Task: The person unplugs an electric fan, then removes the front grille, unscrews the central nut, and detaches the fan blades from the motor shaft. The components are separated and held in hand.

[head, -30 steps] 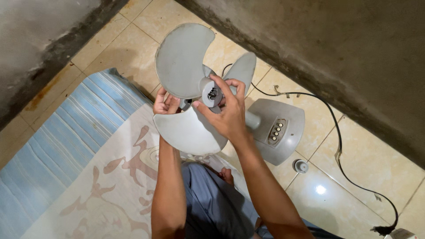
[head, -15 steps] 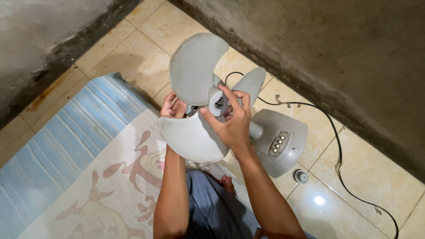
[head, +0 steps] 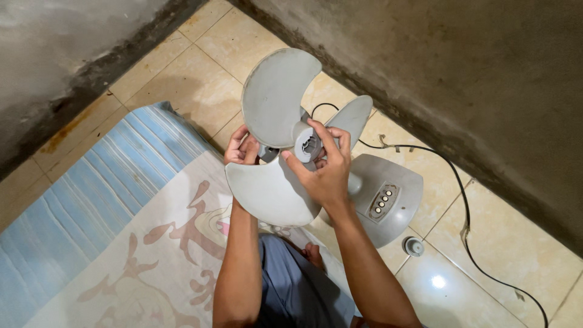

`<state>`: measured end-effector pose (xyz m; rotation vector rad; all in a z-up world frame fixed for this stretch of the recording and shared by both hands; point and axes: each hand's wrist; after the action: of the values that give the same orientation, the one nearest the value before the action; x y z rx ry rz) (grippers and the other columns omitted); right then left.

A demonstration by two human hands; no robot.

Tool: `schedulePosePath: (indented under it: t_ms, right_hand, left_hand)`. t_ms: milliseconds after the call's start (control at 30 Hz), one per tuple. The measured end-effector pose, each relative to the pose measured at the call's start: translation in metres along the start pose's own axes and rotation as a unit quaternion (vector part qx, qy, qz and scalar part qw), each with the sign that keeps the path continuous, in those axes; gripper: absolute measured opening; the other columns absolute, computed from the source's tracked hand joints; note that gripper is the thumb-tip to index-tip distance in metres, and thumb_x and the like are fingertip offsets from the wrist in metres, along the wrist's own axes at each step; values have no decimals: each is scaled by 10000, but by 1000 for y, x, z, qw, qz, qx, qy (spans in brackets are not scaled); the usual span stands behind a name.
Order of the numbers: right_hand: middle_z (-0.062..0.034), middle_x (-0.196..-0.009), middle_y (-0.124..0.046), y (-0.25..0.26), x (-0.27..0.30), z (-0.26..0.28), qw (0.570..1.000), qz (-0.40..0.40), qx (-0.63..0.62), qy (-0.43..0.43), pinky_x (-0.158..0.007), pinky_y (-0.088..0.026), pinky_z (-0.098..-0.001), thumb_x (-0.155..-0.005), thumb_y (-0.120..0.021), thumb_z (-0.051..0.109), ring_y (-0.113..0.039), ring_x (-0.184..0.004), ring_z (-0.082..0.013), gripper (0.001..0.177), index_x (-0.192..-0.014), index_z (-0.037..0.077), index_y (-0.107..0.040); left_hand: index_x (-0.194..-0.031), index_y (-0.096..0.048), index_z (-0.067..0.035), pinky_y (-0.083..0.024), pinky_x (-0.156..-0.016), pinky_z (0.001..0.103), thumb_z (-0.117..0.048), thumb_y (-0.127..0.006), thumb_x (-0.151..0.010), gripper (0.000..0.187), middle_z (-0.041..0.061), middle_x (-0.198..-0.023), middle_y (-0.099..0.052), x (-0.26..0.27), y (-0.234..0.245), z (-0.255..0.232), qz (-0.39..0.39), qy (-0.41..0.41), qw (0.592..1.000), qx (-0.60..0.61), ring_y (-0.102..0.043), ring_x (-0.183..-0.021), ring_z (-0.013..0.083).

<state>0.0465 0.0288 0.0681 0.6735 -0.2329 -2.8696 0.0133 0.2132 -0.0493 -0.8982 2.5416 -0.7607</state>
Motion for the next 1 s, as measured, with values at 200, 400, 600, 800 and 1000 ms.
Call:
schedulePosePath:
  t_ms: [200,400,600,800,1000]
  right_hand:
    - [-64,-1185,-483,5,4,4,1000,-11,17,1,-632,-541,-224,-751,-940,152,-615,-866,-106,668,-1350,82,-652]
    - [-62,-1208,-467,19,8,9,1000,-3,-9,-29,-686,-582,-230,-796,-897,143,-613,-922,-121,659,-1387,56,-617]
    - [-44,-1269,-439,41,16,-15,977,7,-211,-37,-857,-629,-248,-922,-746,87,-676,-1075,-142,645,-1477,-56,-450]
    - [-75,-1006,-575,72,27,-50,934,-50,-340,-96,-707,-401,-236,-981,-708,92,-485,-791,-96,514,-1437,-75,-540]
    - [-145,-1041,-658,106,34,-45,881,-58,-442,-159,-790,-512,-351,-1045,-546,337,-618,-857,-217,462,-1339,-19,-539]
  left_hand:
    - [-1354,-519,60,-543,-931,283,-42,-665,-992,404,173,-1168,-736,3,-10,-9,-22,2,1000,-4,-692,-1062,163]
    - [-1377,-564,50,-503,-830,248,-43,-678,-1012,394,130,-1073,-726,7,-16,-18,-28,0,999,-34,-645,-933,121]
    - [-1373,-561,45,-505,-951,243,-53,-638,-1023,372,116,-1181,-709,6,-30,-20,-17,-22,997,-76,-652,-1052,111]
    - [-1349,-566,37,-520,-954,256,-69,-634,-1014,357,121,-1190,-718,13,-55,-20,-9,-20,995,-99,-668,-1065,124]
    - [-1338,-587,53,-538,-910,252,-46,-646,-1020,338,134,-1154,-723,23,-80,-17,0,-45,992,-119,-674,-1014,127]
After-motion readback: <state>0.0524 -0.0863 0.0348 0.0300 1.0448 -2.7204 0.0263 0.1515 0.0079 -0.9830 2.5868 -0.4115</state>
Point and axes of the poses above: each hand's wrist, its own x-axis away from the middle knuckle, its own y-axis out of the back of the hand, z = x × y
